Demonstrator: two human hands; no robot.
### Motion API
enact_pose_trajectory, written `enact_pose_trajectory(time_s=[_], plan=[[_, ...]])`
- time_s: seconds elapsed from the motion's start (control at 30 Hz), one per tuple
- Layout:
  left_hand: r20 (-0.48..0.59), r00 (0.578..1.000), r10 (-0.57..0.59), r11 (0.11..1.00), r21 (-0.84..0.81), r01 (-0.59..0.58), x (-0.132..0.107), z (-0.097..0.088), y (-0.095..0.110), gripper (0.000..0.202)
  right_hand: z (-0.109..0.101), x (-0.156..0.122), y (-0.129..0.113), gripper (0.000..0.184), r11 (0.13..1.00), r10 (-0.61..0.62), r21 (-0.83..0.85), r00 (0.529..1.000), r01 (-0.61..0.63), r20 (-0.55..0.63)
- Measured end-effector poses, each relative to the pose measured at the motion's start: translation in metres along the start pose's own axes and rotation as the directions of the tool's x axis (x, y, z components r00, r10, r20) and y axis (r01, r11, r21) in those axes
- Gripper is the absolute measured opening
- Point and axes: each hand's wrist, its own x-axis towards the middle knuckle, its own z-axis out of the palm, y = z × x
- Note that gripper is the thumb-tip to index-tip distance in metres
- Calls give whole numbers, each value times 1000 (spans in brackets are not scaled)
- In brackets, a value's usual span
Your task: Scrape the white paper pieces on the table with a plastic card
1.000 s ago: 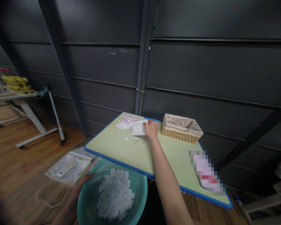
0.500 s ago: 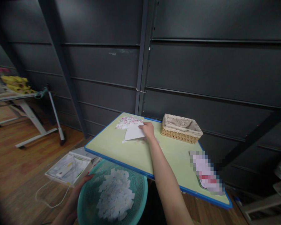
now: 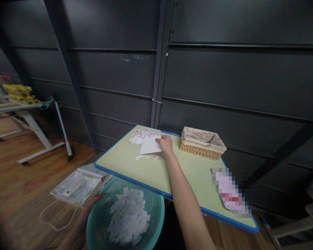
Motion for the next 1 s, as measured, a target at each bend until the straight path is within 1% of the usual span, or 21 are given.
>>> enact_pose_trajectory(time_s=[0.1, 0.17, 0.3, 0.43, 0.53, 0.63, 0.73, 0.83, 0.9, 1.0], plan=[[9, 1000, -8, 1000, -4, 8, 0, -1, 0, 29, -2, -1, -1, 16, 996, -26, -83, 999, 23, -31], [5, 1000, -26, 1000, 8, 26, 2, -3, -1, 31, -2, -2, -2, 16, 994, -43, -97, 999, 42, -15], [-24, 998, -51, 997, 49, 52, 5, -6, -2, 32, -1, -4, -4, 17, 999, -33, -1, 998, 33, 53], [-15, 1000, -21, 999, 29, 21, 7, -7, -3, 18, 0, -5, -5, 18, 998, 5, 66, 998, -9, 63], [-12, 1000, -17, 999, 29, 18, 6, -6, -2, 15, 2, -7, -7, 21, 995, 13, 96, 994, -23, 106], [-36, 999, -35, 998, 49, 37, 4, -5, -2, 19, 5, -10, -10, 20, 998, 4, 68, 990, -13, 140], [-24, 1000, -8, 999, 45, 9, 3, -4, -1, 28, 5, -13, -14, 20, 999, -1, 38, 987, -5, 163], [-42, 999, -6, 999, 53, 9, 2, -2, -1, 35, 3, -17, -19, 22, 997, -24, 71, 969, 7, 245], [-50, 998, -31, 998, 51, 34, 2, -2, -1, 37, 3, -21, -23, 23, 995, -48, 94, 943, 18, 328], [-36, 997, -71, 997, -10, 71, 2, -3, -1, 26, 3, -28, -29, 22, 994, -50, 107, 890, 1, 453]])
